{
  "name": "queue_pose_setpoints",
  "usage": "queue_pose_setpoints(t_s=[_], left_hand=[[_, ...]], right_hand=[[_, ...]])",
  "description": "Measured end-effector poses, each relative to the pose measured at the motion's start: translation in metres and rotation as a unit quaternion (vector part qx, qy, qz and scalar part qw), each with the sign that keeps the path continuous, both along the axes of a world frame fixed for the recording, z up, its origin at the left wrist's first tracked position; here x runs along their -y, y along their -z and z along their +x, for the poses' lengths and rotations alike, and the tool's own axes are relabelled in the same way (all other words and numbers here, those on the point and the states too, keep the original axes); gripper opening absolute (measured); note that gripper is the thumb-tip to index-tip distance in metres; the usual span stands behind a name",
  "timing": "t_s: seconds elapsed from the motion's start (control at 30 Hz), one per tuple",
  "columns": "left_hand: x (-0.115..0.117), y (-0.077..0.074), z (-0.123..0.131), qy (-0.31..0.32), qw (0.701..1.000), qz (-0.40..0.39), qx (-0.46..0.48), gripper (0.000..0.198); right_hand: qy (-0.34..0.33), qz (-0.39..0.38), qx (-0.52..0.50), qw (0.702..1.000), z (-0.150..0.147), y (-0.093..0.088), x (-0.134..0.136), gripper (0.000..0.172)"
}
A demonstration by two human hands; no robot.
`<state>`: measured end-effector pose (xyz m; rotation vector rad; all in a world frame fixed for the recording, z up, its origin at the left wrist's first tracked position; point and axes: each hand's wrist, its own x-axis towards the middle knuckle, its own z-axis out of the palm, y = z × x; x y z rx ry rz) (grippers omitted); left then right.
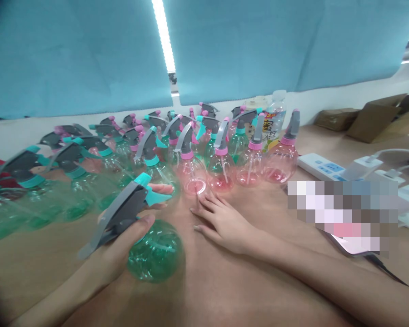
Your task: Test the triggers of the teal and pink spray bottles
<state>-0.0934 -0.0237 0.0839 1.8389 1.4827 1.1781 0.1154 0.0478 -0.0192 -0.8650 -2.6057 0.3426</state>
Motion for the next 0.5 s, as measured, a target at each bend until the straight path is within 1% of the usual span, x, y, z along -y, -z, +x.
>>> queue_pose_setpoints(t_s=[0.07, 0.13, 0.3, 0.4, 0.5], left_hand=[[0.0004, 0.0023, -0.0008, 0.005, 1.000, -0.004, 0.010, 0.002], [0.0007, 0.0035, -0.0010, 0.007, 1.000, 0.000, 0.017, 0.004], [0.0010, 0.0016, 0.0015, -0.006, 1.000, -0.003, 0.022, 0.003], [0.0007, 0.0000, 0.0028, -0.007, 1.000, 0.001, 0.015, 0.008], [0.0010, 0.0002, 0.0023, 0.003, 1.000, 0.029, -0.001, 0.013]], right_hand=[[0.000, -0.001, -0.006, 1.000, 0.0002, 0.0008, -0.0003, 0.051], [0.000, -0.002, -0.012, 1.000, 0.0004, 0.0016, -0.0006, 0.051], [-0.001, -0.001, -0.010, 1.000, 0.0003, 0.0022, -0.0009, 0.051], [0.002, 0.001, -0.003, 1.000, 0.0001, 0.0010, -0.0004, 0.051], [0.005, 0.004, 0.008, 1.000, -0.0002, -0.0005, 0.0000, 0.052]])
